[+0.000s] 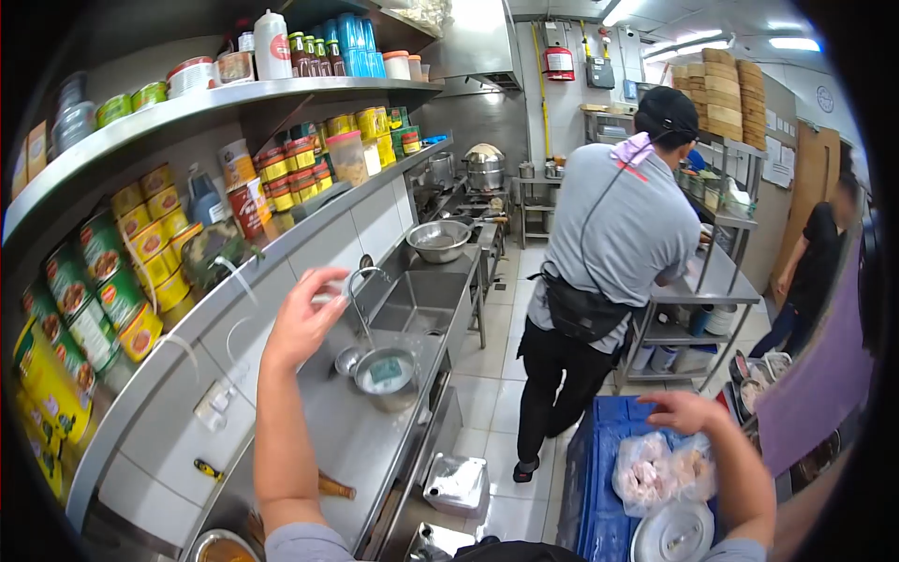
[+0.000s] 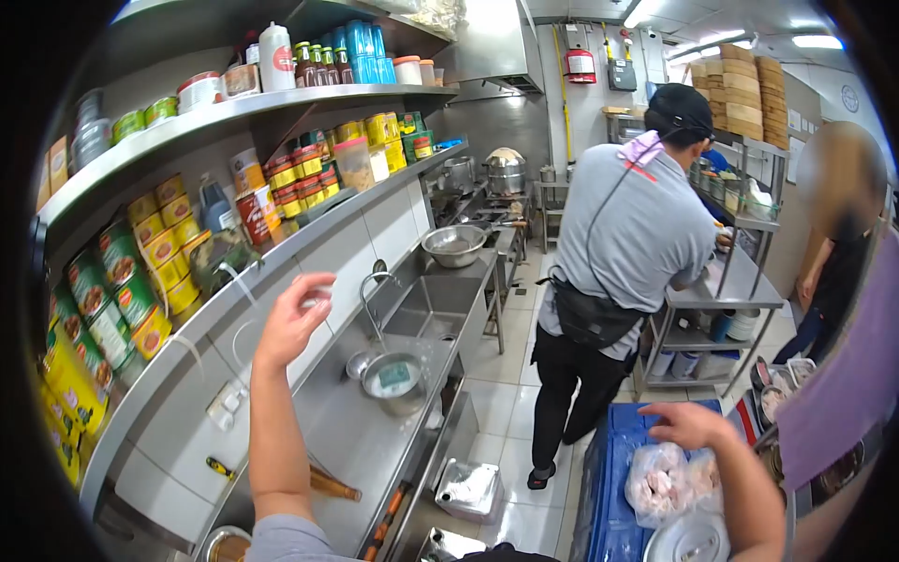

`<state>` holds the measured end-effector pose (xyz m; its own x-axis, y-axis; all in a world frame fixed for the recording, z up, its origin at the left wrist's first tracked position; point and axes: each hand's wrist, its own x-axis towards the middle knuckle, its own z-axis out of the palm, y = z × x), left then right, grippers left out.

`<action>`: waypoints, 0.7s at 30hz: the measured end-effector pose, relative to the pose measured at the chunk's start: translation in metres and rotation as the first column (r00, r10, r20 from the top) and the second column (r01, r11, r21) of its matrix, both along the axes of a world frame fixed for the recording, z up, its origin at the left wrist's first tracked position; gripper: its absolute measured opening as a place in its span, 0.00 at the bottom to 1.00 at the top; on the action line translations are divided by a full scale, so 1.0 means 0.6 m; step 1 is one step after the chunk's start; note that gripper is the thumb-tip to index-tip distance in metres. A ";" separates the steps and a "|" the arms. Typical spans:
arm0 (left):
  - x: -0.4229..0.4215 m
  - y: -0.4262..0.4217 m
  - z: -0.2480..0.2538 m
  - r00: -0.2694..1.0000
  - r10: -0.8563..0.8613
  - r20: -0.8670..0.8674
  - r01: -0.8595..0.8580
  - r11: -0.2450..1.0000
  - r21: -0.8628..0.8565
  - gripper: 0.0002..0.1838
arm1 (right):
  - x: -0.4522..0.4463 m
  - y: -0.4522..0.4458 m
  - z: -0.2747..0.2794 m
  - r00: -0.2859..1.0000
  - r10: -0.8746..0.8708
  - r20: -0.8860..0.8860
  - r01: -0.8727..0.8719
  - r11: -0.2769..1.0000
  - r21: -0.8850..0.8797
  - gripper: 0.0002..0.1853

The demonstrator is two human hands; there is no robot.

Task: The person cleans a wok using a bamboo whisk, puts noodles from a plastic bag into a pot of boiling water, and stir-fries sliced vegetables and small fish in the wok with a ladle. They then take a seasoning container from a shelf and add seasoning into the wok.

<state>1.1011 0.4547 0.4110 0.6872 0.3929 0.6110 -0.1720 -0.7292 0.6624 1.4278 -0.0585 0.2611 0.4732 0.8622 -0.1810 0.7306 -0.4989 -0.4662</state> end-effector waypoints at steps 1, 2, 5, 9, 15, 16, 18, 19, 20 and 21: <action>0.046 0.021 0.026 0.999 0.048 -0.024 -0.043 0.986 0.163 0.18 | 0.025 0.015 0.051 0.999 -0.020 0.044 0.022 0.999 -0.043 0.28; 0.089 0.046 0.048 0.995 0.094 -0.045 -0.075 0.945 0.318 0.18 | 0.043 0.027 0.104 0.995 -0.041 0.086 0.048 0.995 -0.088 0.28; 0.216 0.149 0.103 0.960 0.272 0.068 -0.270 0.833 0.483 0.19 | 0.092 0.074 0.232 0.977 -0.010 0.211 0.038 0.991 -0.128 0.26; 0.355 0.259 0.102 0.833 0.405 0.376 -0.551 0.666 0.503 0.15 | 0.198 0.140 0.252 0.952 0.079 0.294 -0.026 0.983 -0.180 0.24; 0.475 0.203 -0.188 0.908 0.408 -0.097 -0.330 0.838 0.433 0.03 | 0.386 0.206 -0.141 0.962 0.274 -0.008 -0.259 0.899 -0.355 0.19; 0.457 0.201 -0.308 0.880 0.321 -0.350 -0.133 0.874 0.468 0.03 | 0.411 0.183 -0.283 0.946 0.284 -0.156 -0.324 0.839 -0.438 0.20; 0.388 0.118 -0.511 0.568 -0.283 -0.773 0.166 0.959 -0.229 0.13 | 0.406 0.126 -0.464 0.811 0.325 -0.487 -0.506 0.807 -0.304 0.20; 0.336 0.062 -0.610 0.558 -0.461 -0.690 0.048 0.848 -0.528 0.14 | 0.411 0.132 -0.493 0.798 0.337 -0.500 -0.524 0.797 -0.300 0.20; 0.318 -0.016 -0.623 0.500 -0.480 -0.720 -0.187 0.752 -0.632 0.16 | 0.403 0.141 -0.531 0.771 0.301 -0.561 -0.444 0.886 -0.135 0.20; 0.328 -0.045 -0.640 0.541 -0.441 -0.716 -0.296 0.697 -0.653 0.16 | 0.391 0.157 -0.569 0.733 0.275 -0.622 -0.329 0.944 0.029 0.19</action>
<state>1.2977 0.4275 0.0273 0.7367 0.3160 -0.5979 0.6439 -0.0576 0.7629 1.6623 0.0355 -0.0805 -0.0446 0.9107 -0.4107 0.4224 -0.3553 -0.8338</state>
